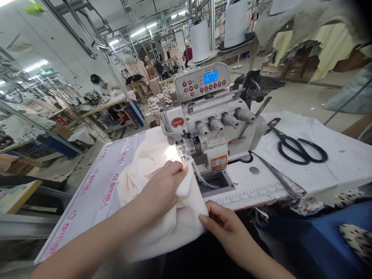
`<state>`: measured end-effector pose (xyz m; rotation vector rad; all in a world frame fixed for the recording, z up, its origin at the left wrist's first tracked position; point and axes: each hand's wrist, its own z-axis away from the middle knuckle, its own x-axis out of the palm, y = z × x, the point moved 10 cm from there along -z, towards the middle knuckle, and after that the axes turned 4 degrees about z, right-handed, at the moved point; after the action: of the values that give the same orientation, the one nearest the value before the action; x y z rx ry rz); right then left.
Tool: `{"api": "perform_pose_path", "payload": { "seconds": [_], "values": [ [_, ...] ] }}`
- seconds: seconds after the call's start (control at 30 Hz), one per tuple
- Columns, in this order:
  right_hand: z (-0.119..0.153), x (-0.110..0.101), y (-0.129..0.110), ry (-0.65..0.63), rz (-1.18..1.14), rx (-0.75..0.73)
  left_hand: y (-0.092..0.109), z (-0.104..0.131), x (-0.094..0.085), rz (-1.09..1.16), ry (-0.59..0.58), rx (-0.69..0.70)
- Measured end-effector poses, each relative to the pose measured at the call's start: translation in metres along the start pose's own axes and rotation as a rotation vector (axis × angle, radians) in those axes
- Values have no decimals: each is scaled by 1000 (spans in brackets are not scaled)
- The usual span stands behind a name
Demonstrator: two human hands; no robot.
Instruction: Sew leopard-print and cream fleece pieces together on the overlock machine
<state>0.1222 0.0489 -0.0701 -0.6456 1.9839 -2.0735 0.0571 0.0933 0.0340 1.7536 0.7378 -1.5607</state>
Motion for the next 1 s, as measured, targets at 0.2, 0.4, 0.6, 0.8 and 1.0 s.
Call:
{"api": "perform_pose_path", "payload": {
  "seconds": [0.2,0.4,0.6,0.8,1.0],
  "values": [
    [-26,-15,5,63,96,-13,-3,-11,-4,-83,115,40],
    [-23,17,14,-38,-76,-17,18,42,-9,78,412,-26],
    [-3,24,8,-26,8,-137,13,110,36,67,383,-169],
    [8,13,25,196,-215,-137,14,117,4,38,349,-119],
    [14,19,19,141,-159,-94,63,91,2,-18,181,88]
  ]
}}
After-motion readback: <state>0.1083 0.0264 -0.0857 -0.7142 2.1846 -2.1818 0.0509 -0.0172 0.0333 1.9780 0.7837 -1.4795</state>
